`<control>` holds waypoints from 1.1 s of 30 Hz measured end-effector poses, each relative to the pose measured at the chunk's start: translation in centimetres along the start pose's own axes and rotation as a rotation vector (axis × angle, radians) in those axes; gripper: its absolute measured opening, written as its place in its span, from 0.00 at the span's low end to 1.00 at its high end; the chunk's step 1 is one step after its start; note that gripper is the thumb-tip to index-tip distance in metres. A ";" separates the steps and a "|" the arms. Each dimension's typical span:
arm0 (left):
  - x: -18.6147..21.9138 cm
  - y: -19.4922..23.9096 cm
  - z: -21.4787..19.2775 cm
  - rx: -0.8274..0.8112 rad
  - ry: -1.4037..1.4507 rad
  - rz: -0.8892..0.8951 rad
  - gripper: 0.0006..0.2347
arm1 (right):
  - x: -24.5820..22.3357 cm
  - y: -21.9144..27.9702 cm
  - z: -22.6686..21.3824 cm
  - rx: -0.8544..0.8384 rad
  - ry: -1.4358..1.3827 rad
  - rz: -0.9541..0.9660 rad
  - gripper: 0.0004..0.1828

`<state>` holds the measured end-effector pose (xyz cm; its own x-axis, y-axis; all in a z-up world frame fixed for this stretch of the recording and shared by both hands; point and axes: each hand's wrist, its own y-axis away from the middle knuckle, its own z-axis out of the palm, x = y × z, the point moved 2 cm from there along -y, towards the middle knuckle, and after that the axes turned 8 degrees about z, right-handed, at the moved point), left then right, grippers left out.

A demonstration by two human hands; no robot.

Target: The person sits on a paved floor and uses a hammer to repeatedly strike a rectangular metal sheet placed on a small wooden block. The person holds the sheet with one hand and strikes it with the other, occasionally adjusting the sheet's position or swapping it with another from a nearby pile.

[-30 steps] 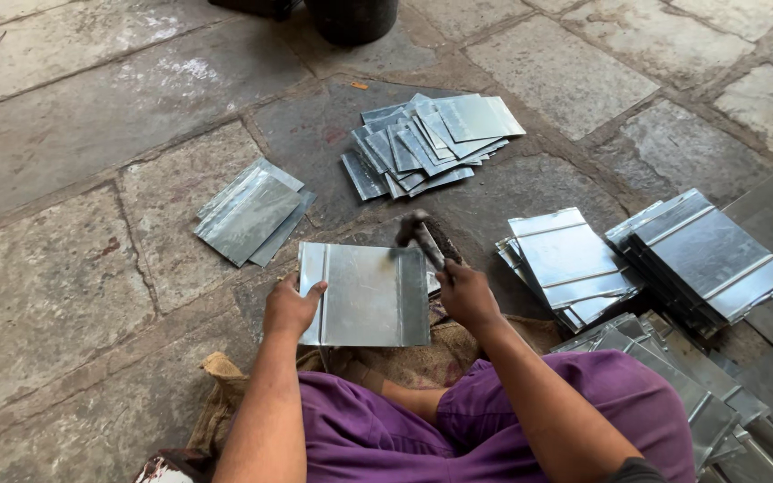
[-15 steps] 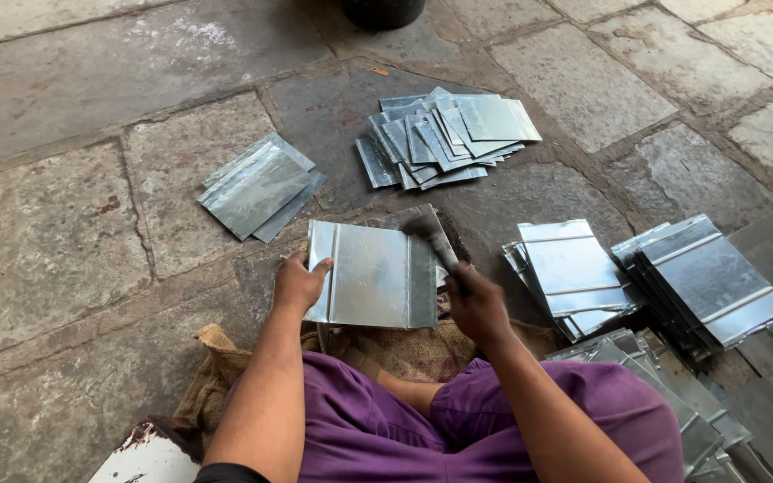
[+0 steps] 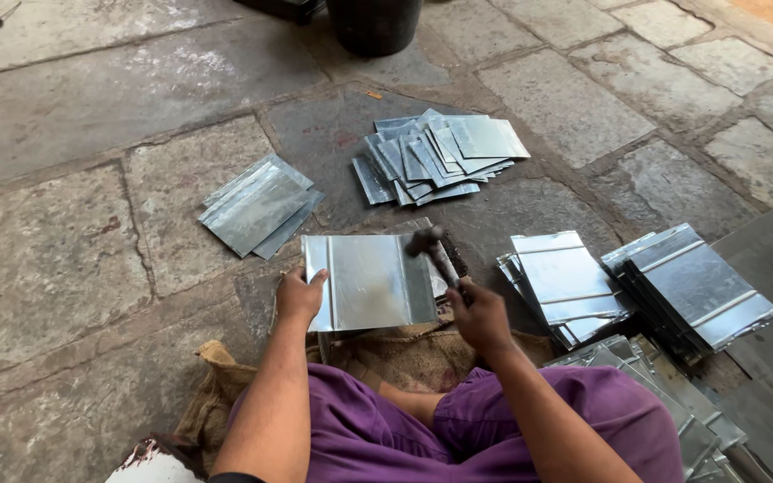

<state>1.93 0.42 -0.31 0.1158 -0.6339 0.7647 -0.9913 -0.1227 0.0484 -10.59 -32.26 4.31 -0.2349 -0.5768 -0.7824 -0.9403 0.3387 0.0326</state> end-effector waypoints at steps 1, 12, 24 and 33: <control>-0.6 0.3 0.4 0.027 -0.001 0.015 0.27 | 0.4 -0.2 -0.7 0.029 -0.030 -0.005 0.14; 3.1 1.9 -0.5 0.101 0.389 0.612 0.09 | 4.8 -2.3 -2.2 0.066 0.136 0.197 0.18; -5.3 -2.5 3.9 -0.040 -0.188 -0.077 0.26 | 4.9 -2.6 -4.4 0.169 -0.016 0.237 0.18; -7.1 -2.5 4.7 0.184 0.015 -0.252 0.17 | 2.9 -1.2 -1.5 -0.026 0.123 0.233 0.20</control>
<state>3.86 1.61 -8.92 0.3537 -0.5548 0.7530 -0.9033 -0.4116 0.1210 -10.48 -35.44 2.89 -0.4728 -0.5716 -0.6706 -0.8628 0.4549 0.2205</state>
